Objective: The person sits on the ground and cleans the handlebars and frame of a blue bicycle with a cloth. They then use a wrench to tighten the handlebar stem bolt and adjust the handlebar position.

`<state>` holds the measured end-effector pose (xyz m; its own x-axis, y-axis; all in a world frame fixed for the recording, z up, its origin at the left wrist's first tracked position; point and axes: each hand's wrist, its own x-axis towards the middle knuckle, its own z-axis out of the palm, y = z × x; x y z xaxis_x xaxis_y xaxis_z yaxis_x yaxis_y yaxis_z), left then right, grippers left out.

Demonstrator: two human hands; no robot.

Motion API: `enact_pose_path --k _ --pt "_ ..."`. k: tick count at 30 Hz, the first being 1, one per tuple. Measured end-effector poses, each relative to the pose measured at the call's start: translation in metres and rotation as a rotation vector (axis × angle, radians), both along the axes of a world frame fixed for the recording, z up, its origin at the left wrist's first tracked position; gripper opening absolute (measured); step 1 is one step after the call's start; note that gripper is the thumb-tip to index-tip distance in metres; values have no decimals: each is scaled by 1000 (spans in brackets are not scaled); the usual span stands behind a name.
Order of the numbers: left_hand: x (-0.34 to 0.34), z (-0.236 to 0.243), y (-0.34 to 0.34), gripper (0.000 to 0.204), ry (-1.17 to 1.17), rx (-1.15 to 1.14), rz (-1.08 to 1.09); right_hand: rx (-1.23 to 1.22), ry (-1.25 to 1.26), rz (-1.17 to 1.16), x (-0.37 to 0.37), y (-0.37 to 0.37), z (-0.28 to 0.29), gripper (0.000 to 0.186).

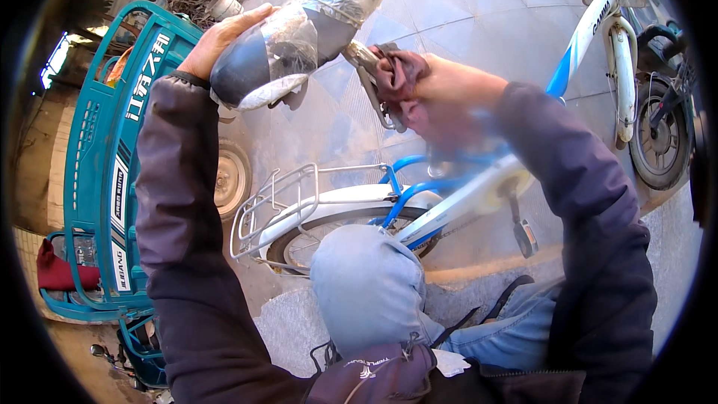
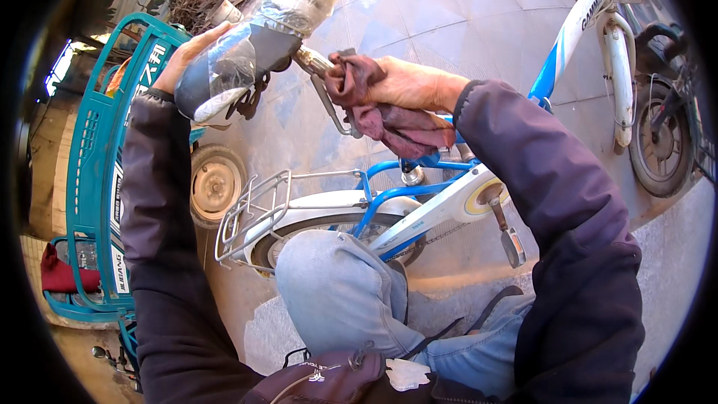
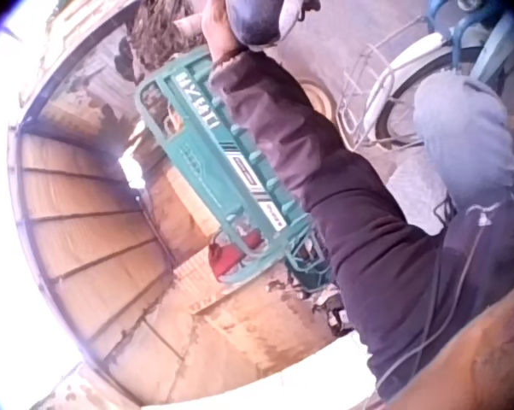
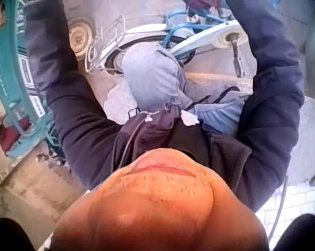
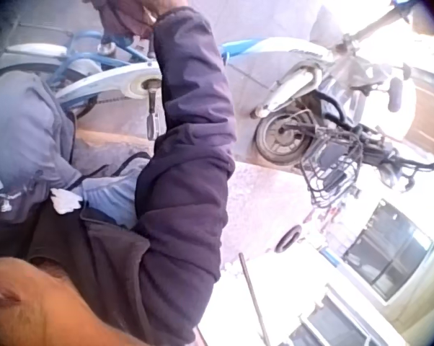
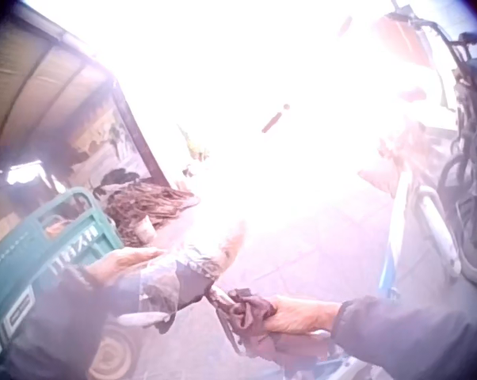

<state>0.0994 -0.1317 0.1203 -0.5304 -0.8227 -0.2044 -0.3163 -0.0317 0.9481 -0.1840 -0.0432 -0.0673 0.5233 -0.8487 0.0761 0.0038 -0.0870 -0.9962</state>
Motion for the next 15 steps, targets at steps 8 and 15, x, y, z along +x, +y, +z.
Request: enact_pose_path --k 8,15 --pt "-5 1 10 40 77 108 -11 33 -147 -45 10 18 2 29" --pt "15 -4 -8 39 -156 -253 -90 44 -384 -31 26 27 34 16"
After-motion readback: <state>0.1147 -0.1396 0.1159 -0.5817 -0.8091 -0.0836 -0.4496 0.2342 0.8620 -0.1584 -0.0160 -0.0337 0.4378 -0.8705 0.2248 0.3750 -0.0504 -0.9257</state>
